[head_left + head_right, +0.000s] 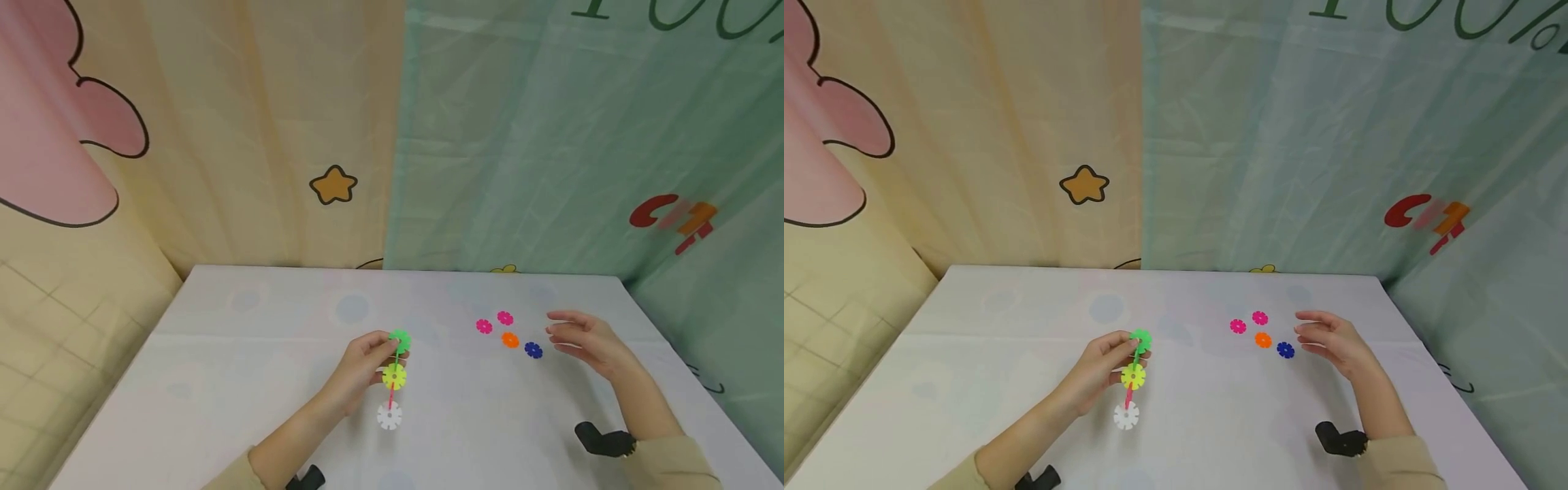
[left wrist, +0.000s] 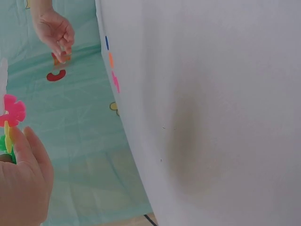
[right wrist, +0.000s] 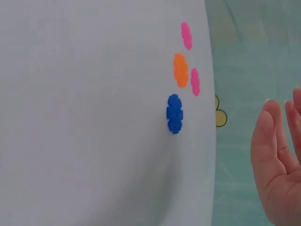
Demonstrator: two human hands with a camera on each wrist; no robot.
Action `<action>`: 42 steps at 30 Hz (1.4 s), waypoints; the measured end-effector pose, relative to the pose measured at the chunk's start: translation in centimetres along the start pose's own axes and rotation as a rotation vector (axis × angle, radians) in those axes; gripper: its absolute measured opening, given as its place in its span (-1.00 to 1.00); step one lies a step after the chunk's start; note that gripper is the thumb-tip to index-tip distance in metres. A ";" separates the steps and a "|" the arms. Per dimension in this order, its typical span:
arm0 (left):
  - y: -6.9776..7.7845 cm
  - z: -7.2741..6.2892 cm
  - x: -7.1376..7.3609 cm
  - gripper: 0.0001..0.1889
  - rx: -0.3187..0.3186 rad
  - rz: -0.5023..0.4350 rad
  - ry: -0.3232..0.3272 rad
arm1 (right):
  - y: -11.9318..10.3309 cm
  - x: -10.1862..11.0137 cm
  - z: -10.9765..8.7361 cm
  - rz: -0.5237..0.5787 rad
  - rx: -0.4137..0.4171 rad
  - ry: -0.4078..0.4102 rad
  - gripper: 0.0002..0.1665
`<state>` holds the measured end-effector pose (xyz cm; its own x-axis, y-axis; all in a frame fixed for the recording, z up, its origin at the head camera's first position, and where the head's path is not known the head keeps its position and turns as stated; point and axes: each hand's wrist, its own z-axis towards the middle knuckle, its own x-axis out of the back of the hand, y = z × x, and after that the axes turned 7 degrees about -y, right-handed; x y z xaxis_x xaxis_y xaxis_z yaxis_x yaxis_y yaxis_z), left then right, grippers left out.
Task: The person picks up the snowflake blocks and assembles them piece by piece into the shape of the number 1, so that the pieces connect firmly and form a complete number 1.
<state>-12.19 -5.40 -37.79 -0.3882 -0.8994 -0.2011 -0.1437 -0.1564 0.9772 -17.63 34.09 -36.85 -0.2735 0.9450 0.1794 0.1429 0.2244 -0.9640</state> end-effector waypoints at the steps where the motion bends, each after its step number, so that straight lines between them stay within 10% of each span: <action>1: 0.0 0.0 0.0 -0.76 0.000 0.000 0.001 | 0.3 0.1 0.1 -0.026 -0.020 0.010 -0.71; 8: 0.3 -0.1 0.0 -0.73 -0.001 0.004 -0.001 | 2.7 0.3 0.7 -0.164 -0.151 0.068 -0.33; 42: -0.1 0.0 0.2 -0.72 0.011 0.013 -0.003 | 4.8 -1.2 3.9 -0.510 -0.266 0.161 -0.56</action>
<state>-12.23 -5.55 -37.89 -0.3929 -0.9000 -0.1888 -0.1488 -0.1404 0.9788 -20.34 33.09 -42.46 -0.2252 0.7217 0.6546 0.2705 0.6917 -0.6696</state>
